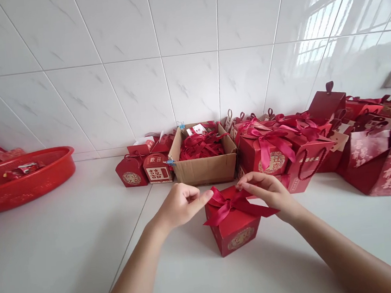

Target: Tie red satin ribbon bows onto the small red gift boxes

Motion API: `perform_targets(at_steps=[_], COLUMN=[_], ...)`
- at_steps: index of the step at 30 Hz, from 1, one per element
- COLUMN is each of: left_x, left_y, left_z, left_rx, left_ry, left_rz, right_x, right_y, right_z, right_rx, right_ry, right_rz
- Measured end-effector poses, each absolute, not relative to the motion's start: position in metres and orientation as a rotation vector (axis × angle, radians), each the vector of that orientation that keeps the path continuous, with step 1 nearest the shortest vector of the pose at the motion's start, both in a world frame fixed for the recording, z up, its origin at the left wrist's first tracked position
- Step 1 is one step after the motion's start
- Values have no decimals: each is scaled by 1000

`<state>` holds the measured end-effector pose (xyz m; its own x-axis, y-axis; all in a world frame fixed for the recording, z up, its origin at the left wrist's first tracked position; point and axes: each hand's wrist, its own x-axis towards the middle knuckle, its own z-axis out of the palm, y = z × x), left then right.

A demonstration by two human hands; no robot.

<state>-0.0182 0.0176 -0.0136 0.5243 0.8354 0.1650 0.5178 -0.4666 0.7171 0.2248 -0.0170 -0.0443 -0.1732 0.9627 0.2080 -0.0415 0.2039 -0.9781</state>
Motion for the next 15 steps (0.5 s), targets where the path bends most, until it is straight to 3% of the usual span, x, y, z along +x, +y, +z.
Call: perform_targets(at_steps=[4,15], left_x=[-15,-1], left_y=[13,9], left_z=[-13,-19], left_rx=[2062,1936], left_ry=[917,890], left_rz=[407,433], right_x=[217,223], right_y=[-21,-18], right_z=[-46,-46], right_rx=[-983,-1064], right_ry=[-1571,-1732], right_rz=[1003,901])
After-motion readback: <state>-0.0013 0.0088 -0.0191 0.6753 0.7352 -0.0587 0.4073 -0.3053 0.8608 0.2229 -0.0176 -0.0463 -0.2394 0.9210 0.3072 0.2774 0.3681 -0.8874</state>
